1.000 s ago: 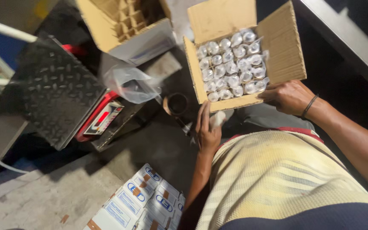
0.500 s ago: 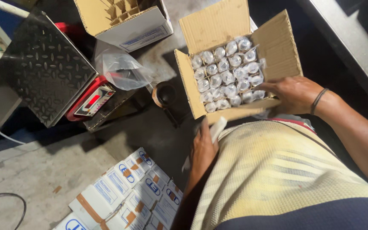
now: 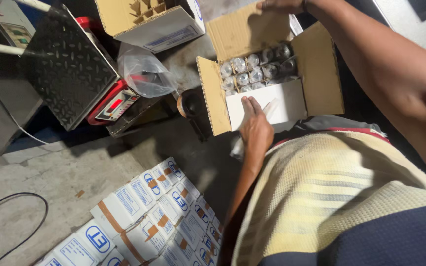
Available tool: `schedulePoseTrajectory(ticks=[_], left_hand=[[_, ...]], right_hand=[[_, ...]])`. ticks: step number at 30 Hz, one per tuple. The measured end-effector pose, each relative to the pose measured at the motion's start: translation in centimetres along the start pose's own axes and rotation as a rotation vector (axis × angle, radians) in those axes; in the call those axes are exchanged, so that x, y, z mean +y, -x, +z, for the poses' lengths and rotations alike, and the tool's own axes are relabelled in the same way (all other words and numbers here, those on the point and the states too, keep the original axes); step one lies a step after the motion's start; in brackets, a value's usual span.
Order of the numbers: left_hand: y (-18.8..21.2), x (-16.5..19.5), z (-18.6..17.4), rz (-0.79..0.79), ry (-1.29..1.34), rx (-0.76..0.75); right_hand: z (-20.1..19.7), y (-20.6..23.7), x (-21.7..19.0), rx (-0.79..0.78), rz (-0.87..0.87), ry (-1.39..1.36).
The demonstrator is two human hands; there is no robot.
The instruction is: The person packs small cylindrical items into a cardboard box with dividers, then seals the box with tape and stacks it with other boxes.
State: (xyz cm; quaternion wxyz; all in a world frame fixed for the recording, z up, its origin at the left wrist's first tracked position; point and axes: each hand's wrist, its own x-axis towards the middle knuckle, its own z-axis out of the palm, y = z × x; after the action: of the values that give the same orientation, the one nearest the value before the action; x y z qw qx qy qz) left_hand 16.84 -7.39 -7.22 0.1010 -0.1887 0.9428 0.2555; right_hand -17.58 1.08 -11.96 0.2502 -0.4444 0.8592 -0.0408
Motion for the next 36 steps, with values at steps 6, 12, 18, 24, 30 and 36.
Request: schedulePoseTrajectory(ticks=[6, 12, 18, 24, 30, 36], left_hand=[[0.1, -2.4, 2.6, 0.075, 0.033, 0.117], [4.7, -6.4, -4.8, -0.053, 0.375, -0.032], [-3.8, -10.4, -8.3, -0.336, 1.207, 0.315], [-9.8, -5.0, 5.4, 0.035, -0.118, 0.428], [-10.2, -2.0, 4.7, -0.112, -0.083, 0.353], [-9.6, -2.2, 5.4, -0.015, 0.262, 0.567]], right_hand=[[6.3, 9.1, -11.8, -0.131, -0.082, 0.219], [9.3, 11.1, -18.2, -0.292, 0.042, 0.316], [5.7, 11.3, -18.8, -0.307, 0.028, 0.37], [8.6, 11.9, -16.0, -0.028, -0.07, 0.222], [6.1, 14.6, -8.1, 0.409, 0.361, 0.1], [3.2, 13.0, -3.9, 0.734, 0.122, -1.047]])
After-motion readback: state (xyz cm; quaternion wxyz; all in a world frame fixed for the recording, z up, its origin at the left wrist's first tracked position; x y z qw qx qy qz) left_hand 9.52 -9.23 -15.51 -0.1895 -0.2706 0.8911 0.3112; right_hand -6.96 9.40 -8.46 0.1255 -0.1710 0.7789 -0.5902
